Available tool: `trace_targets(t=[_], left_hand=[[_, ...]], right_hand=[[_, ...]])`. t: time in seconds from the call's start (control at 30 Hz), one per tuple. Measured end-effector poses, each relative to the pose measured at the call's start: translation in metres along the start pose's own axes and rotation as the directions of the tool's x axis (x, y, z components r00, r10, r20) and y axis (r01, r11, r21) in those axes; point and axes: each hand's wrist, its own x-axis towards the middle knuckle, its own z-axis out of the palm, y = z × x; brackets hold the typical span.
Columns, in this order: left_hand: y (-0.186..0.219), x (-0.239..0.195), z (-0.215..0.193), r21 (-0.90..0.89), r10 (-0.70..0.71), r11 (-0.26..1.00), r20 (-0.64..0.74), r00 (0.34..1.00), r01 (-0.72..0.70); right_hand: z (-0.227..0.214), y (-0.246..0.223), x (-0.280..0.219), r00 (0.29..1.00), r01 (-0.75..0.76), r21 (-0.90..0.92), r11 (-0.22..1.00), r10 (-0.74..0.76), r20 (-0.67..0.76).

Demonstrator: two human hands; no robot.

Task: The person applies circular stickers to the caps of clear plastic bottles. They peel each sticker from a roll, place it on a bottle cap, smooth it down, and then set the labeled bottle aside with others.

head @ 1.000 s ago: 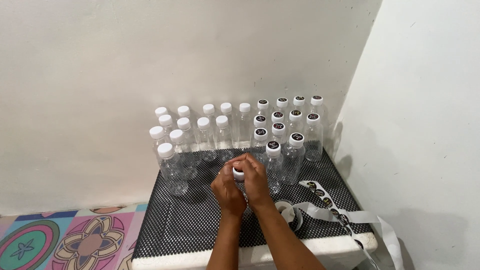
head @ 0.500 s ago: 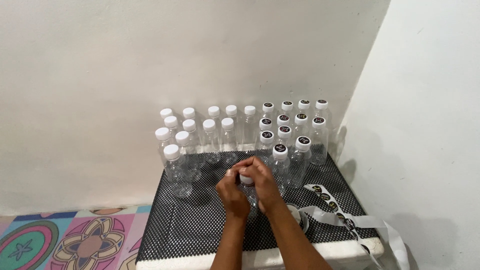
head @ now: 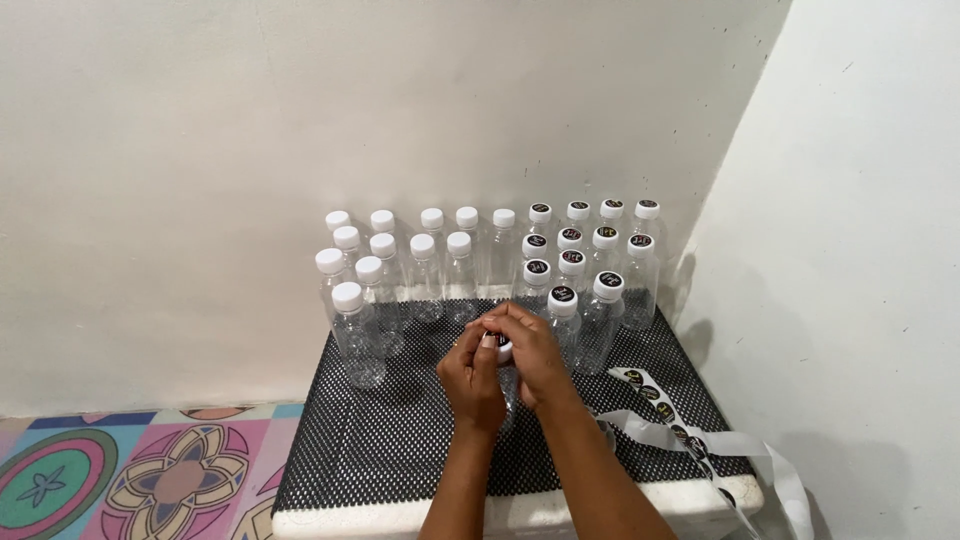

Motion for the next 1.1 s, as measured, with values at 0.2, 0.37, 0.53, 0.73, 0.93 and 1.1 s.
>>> trace_targets(t=[0.2,0.37,0.53,0.73,0.93,1.1], left_hand=[[0.004,0.0,-0.001,-0.036,-0.019,0.999,-0.018,1.0,0.018],[0.002,-0.002,0.001,-0.01,0.003,1.0,-0.003,1.0,-0.003],[0.013,0.002,0.0,0.054,-0.007,0.999,0.005,1.0,0.007],[-0.026,0.002,0.004,-0.024,-0.14,0.99,-0.047,0.989,0.139],[0.014,0.004,-0.001,0.012,-0.043,0.999,0.008,0.999,0.043],[0.017,0.003,-0.001,0.031,-0.066,0.997,0.05,0.997,0.065]], right_hand=[[-0.007,-0.008,-0.008,0.992,-0.11,0.057,0.992,0.106,0.069],[-0.02,0.023,0.01,0.993,-0.099,0.095,0.991,0.091,0.077],[-0.02,0.027,0.019,0.998,-0.068,0.118,0.991,0.07,-0.009],[-0.005,0.003,-0.012,0.999,0.001,0.058,0.998,-0.003,0.039],[-0.013,0.024,0.007,1.0,-0.02,0.043,0.999,0.02,-0.003],[-0.019,0.036,0.017,0.998,-0.038,0.064,0.997,0.041,-0.057]])
